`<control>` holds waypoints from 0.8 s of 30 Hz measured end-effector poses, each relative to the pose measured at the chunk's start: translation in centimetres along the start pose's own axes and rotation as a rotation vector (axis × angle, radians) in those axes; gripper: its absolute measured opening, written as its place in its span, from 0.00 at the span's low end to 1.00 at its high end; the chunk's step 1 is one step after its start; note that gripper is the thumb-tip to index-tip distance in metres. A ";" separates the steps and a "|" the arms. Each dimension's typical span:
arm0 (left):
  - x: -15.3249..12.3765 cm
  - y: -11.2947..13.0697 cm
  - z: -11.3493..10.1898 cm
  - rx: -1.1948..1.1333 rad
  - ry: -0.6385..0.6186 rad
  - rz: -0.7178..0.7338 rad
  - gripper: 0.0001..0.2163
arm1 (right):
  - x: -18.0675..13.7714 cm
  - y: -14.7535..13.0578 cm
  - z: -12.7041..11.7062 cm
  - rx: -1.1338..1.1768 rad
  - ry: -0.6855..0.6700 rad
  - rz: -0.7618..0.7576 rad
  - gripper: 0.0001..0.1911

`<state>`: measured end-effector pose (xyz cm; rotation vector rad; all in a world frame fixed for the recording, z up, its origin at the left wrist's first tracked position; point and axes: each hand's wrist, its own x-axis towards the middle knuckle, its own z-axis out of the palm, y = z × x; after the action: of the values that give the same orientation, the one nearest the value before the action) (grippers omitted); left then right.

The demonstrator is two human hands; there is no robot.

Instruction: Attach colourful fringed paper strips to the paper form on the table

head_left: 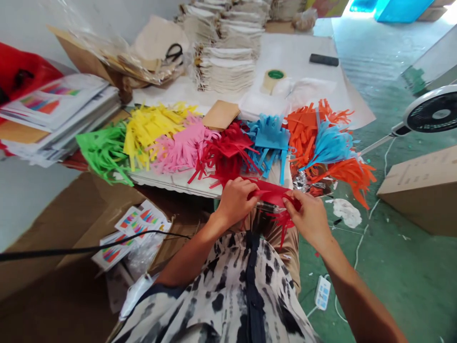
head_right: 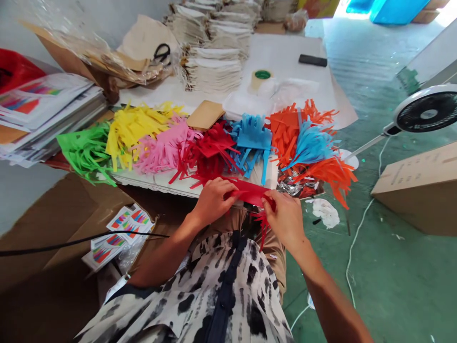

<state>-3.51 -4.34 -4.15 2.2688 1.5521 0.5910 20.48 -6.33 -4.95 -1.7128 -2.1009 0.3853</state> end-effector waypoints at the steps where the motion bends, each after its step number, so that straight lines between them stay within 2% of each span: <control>1: 0.2 0.1 0.2 0.039 0.013 -0.008 0.09 | 0.0 -0.3 0.2 -0.040 0.017 0.018 0.13; 7: 1.2 0.4 1.2 0.199 0.059 -0.083 0.06 | 0.3 -1.4 0.7 -0.318 0.027 0.047 0.16; 14: 1.3 0.2 1.5 0.219 0.062 -0.080 0.08 | 1.0 -1.2 0.9 -0.305 0.003 0.089 0.15; 24: 1.6 0.1 1.8 0.262 0.063 -0.073 0.07 | 1.5 -1.3 0.7 -0.326 -0.027 0.114 0.16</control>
<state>-1.97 -2.92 -5.40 2.3865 1.8292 0.4668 18.79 -5.13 -4.79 -2.0246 -2.1856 0.0996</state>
